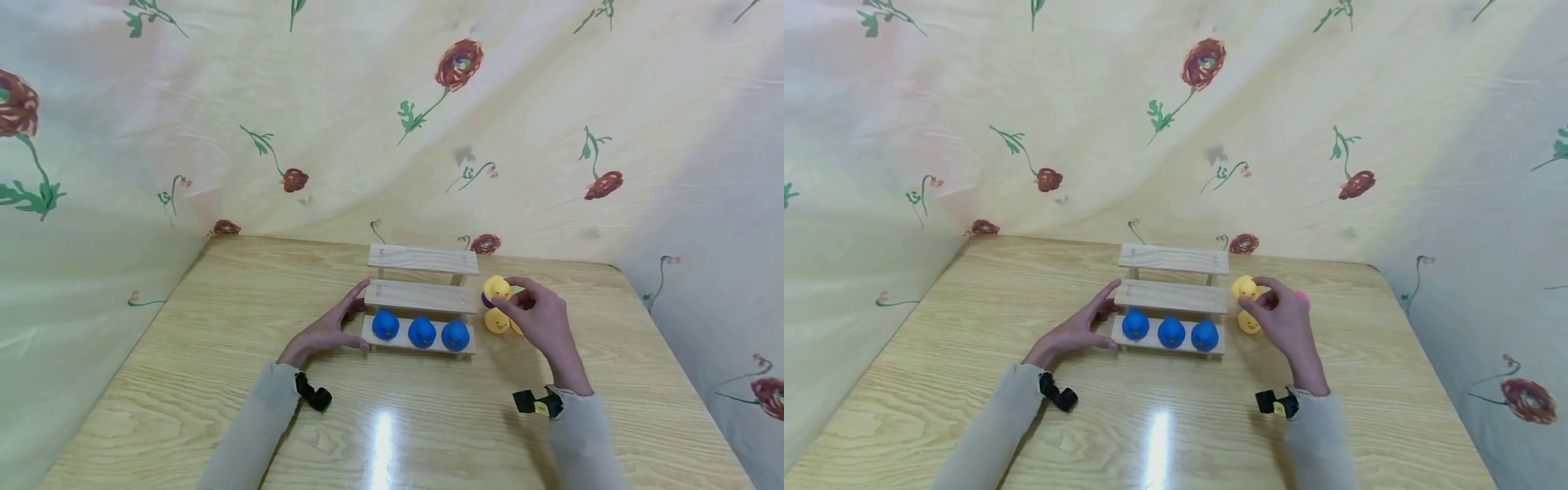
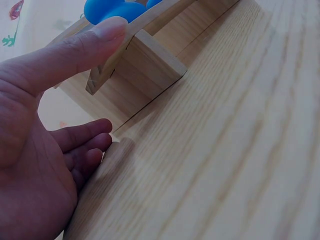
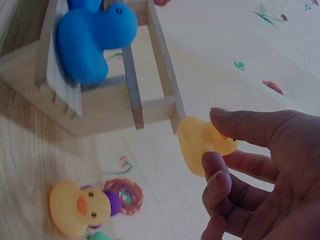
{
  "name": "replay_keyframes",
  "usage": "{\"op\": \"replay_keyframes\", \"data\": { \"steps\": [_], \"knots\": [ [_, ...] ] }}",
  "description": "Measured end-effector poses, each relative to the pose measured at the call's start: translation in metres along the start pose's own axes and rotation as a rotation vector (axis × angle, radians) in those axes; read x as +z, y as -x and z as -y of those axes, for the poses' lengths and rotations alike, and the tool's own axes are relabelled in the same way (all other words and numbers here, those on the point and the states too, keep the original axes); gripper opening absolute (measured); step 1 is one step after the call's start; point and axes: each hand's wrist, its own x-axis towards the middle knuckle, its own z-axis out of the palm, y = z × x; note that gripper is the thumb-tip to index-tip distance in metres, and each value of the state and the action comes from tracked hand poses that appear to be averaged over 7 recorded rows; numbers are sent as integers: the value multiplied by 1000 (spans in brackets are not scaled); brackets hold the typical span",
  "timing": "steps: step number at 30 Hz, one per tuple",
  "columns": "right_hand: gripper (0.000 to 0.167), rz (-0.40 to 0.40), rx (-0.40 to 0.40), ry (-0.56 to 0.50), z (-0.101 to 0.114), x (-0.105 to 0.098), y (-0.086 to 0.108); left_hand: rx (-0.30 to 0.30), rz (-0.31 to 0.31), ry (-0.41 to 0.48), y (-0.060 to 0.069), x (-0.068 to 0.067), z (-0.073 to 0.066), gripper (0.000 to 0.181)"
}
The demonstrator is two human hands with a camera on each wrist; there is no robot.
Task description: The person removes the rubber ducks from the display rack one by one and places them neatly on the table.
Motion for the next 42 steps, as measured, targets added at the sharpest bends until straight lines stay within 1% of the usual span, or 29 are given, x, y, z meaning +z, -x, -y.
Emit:
{"op": "replay_keyframes", "data": {
  "steps": [11, 17, 25, 30, 36, 42],
  "knots": [
    [47, -10, 64, 54, -30, -25, 7, -4, -2, 3, 0, 0, -2, 119],
    [51, 6, 133, 69, -49, -34, 10, -2, 0, -3, -1, 1, -1, 120],
    [54, 31, 189, 95, -71, -38, 10, -18, -9, 3, 0, 1, -3, 118],
    [57, 74, 231, 94, -81, -38, 11, -19, -11, 6, 0, 0, -3, 118],
    [58, 116, 262, 92, -93, -38, 13, -15, -11, -5, 0, 0, -4, 117],
    [62, 165, 315, 78, -105, -36, 15, -22, -12, -3, 0, 0, -5, 118]
  ]
}}
